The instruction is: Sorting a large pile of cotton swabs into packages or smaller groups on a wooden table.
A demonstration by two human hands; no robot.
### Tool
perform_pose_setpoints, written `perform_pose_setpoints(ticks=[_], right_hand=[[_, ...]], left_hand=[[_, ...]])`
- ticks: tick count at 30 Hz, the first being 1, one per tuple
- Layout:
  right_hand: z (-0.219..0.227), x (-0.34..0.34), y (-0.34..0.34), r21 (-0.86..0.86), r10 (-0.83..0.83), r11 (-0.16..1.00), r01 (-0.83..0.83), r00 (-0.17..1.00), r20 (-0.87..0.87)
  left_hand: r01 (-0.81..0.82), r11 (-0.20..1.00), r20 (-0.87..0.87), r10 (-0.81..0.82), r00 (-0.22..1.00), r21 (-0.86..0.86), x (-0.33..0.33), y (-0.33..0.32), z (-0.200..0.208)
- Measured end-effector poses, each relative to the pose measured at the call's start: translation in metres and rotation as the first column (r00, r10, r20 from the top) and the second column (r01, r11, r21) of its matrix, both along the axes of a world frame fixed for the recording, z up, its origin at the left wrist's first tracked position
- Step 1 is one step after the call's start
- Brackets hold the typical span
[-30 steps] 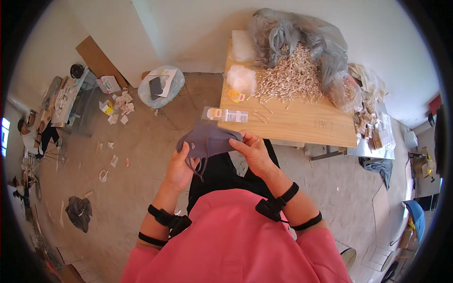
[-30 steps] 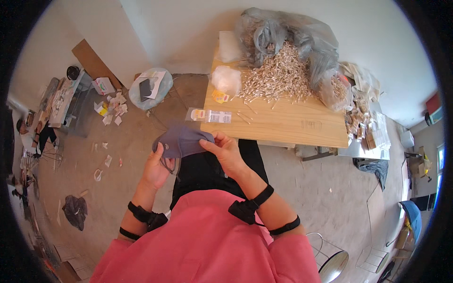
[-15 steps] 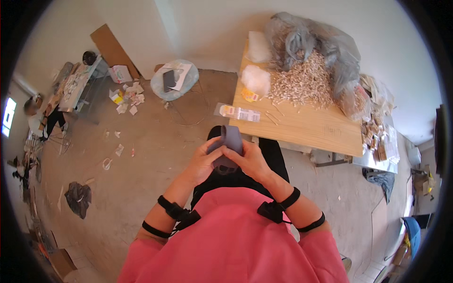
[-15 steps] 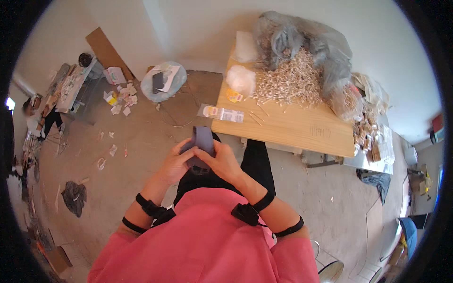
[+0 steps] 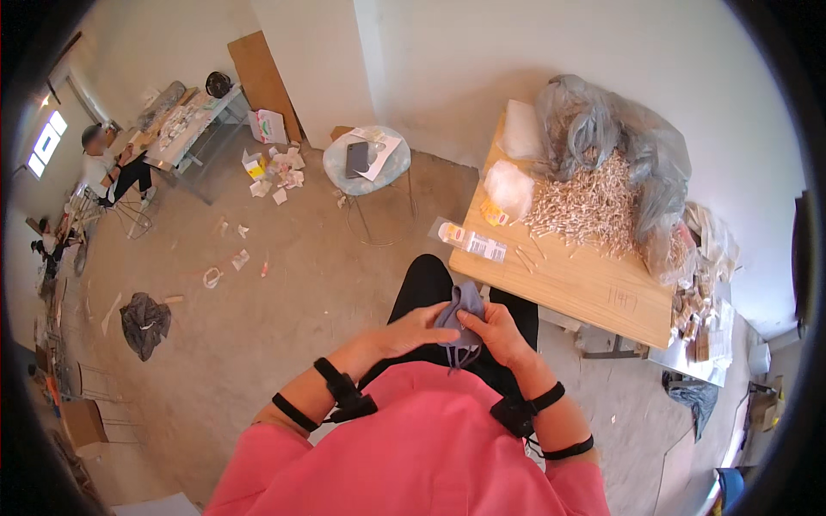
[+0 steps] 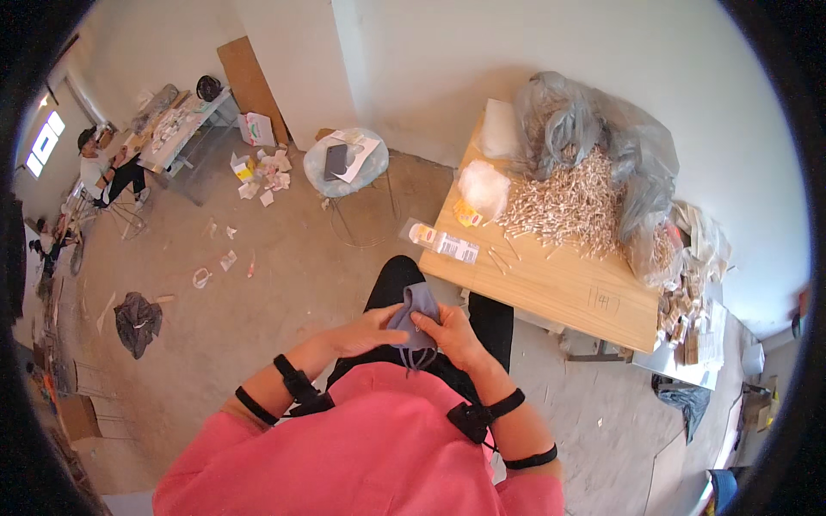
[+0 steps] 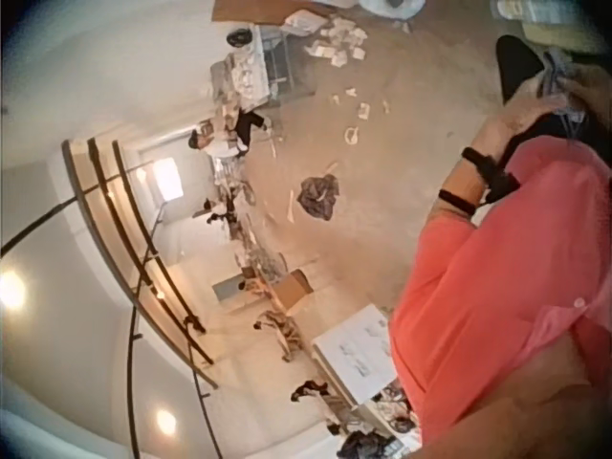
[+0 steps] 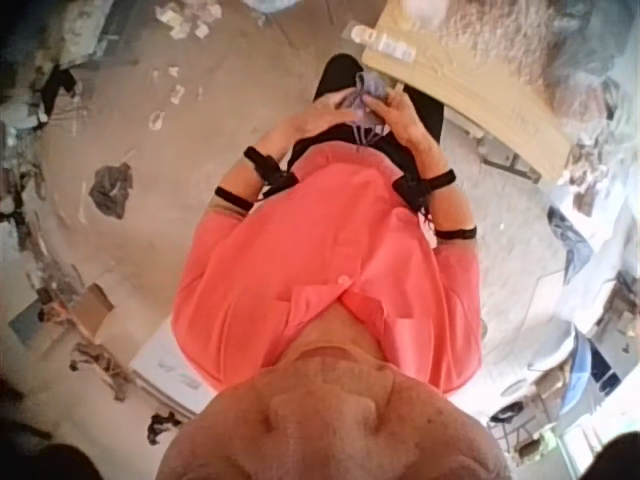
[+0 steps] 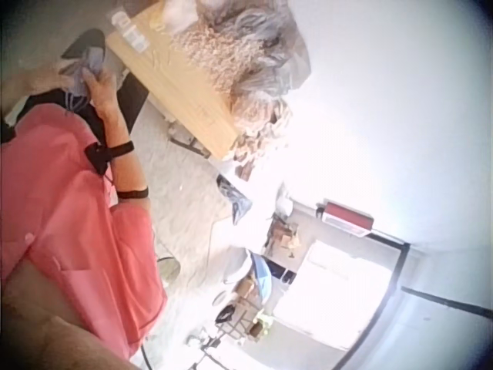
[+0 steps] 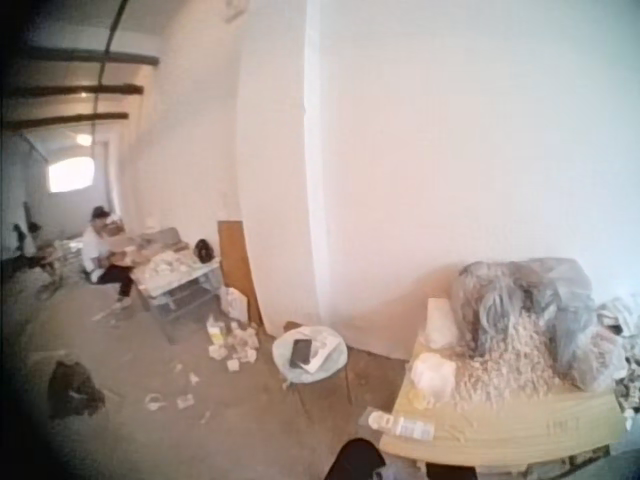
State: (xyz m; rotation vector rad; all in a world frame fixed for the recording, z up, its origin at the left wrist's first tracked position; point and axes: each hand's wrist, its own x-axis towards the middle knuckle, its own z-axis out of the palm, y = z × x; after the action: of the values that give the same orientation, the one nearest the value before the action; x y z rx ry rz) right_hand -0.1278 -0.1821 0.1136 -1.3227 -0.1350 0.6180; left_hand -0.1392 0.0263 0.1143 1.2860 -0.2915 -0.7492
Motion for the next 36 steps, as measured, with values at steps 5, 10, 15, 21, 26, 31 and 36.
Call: perform_pose_setpoints(ticks=[5,10,15,21,26,31,36], right_hand=[[-0.004,-0.010,-0.001,-0.050,-0.157,0.986,0.159,0.987,0.034],[-0.017,-0.013,-0.024,-0.041,-0.106,0.994,0.106,0.994,0.002],[-0.014,0.000,-0.004,-0.001,0.048,0.999,-0.048,0.995,-0.087],[-0.034,0.017,-0.011,-0.140,-0.004,0.990,0.025,0.989,0.149],[-0.057,0.015,0.003,-0.544,0.477,0.761,-0.354,0.874,0.097],[-0.071,0.005,0.041,-0.615,0.834,0.518,-0.595,0.510,0.209],[-0.025,0.012,0.091,-0.070,0.950,0.269,-0.961,0.252,0.186]], left_hand=[[-0.211,0.977,-0.256,0.199,0.946,-0.018,0.010,-0.013,-0.031],[-0.193,0.979,-0.328,0.159,0.931,-0.072,0.002,-0.026,-0.015],[-0.291,0.955,-0.344,0.257,0.903,-0.051,0.006,-0.020,-0.036],[-0.629,0.777,0.130,0.620,0.774,0.037,0.036,0.016,-0.044],[-0.579,0.446,0.504,0.286,0.815,0.683,-0.009,0.112,-0.100],[-0.354,0.571,0.354,0.116,0.928,0.741,-0.112,0.114,-0.134],[-0.600,0.281,0.507,0.340,0.792,0.749,-0.208,0.132,-0.263]])
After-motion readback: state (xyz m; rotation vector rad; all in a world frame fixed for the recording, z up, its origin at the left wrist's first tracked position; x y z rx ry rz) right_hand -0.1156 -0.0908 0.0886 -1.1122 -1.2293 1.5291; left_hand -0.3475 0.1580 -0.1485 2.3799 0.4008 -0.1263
